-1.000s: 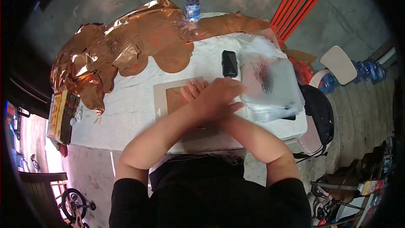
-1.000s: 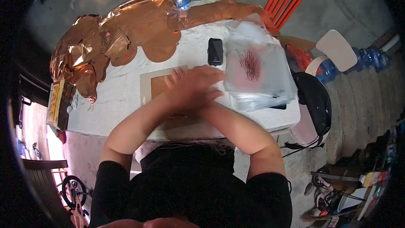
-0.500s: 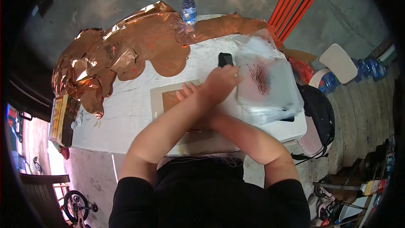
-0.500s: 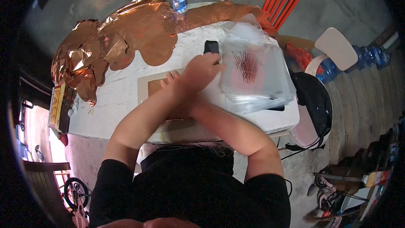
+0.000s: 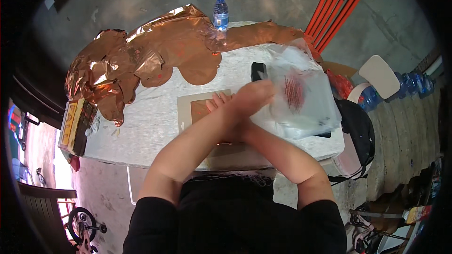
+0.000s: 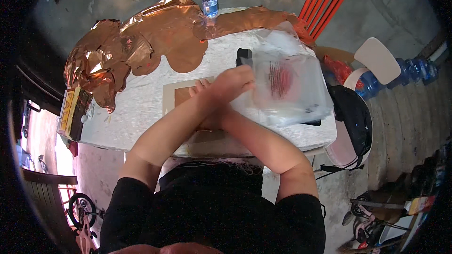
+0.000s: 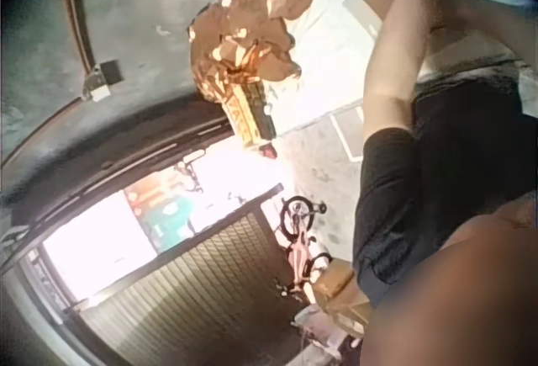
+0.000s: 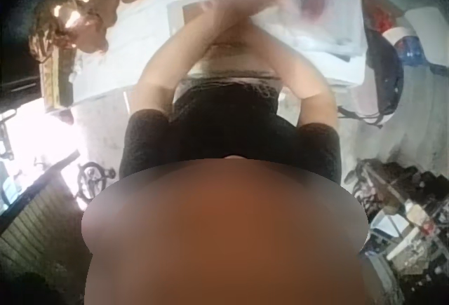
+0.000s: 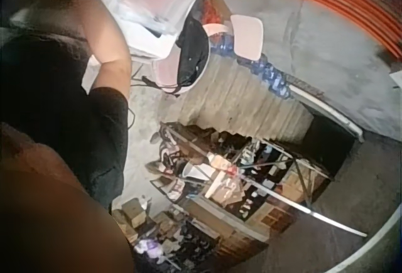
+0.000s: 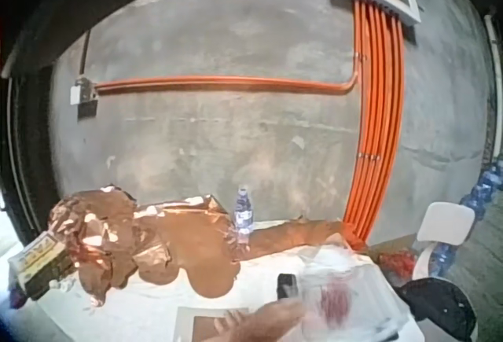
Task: The person folds a large gold foil balloon on a table by hand.
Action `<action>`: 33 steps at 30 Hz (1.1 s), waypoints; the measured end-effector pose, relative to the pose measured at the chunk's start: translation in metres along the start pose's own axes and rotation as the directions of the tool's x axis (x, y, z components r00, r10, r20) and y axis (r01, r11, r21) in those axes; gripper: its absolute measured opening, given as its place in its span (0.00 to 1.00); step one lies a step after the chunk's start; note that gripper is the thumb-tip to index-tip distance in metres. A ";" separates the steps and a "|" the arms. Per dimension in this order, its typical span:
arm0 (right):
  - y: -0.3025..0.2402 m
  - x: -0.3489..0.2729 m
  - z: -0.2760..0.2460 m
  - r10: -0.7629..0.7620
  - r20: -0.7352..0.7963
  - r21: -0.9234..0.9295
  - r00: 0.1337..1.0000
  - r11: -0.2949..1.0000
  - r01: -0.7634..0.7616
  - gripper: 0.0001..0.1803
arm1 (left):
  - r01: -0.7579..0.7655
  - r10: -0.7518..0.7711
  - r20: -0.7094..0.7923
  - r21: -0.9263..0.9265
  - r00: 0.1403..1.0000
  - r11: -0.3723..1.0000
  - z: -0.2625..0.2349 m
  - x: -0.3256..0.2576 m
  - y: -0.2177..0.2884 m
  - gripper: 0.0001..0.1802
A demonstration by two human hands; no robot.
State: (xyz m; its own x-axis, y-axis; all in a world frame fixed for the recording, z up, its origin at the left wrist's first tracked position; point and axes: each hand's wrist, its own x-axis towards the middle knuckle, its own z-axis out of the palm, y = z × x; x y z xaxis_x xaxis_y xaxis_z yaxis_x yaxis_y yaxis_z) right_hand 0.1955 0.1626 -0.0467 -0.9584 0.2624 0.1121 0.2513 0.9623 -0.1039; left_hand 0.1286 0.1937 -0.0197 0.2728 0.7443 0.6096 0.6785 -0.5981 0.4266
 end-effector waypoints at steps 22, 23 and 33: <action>0.000 -0.007 0.003 0.001 -0.209 0.182 0.978 0.983 0.038 0.51 | 0.588 -0.554 -0.232 0.116 0.800 0.800 -0.237 -0.217 0.050 0.08; 0.001 -0.004 0.005 -0.008 -0.165 0.158 0.986 0.987 0.035 0.52 | 0.685 -0.670 -0.152 0.093 0.727 0.723 -0.246 -0.238 0.050 0.07; 0.000 -0.006 -0.003 0.003 -0.097 0.098 0.995 0.995 0.007 0.52 | 0.626 -0.703 -0.244 0.695 0.668 0.353 -0.280 -0.268 0.065 0.17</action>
State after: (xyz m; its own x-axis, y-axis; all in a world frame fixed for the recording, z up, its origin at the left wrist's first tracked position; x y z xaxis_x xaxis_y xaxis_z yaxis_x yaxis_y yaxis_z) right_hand 0.2018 0.1614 -0.0445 -0.9400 0.2709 0.2075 0.2304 0.9523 -0.1999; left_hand -0.0917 -0.1278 0.0315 -0.4614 0.8450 0.2704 0.8846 0.4614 0.0676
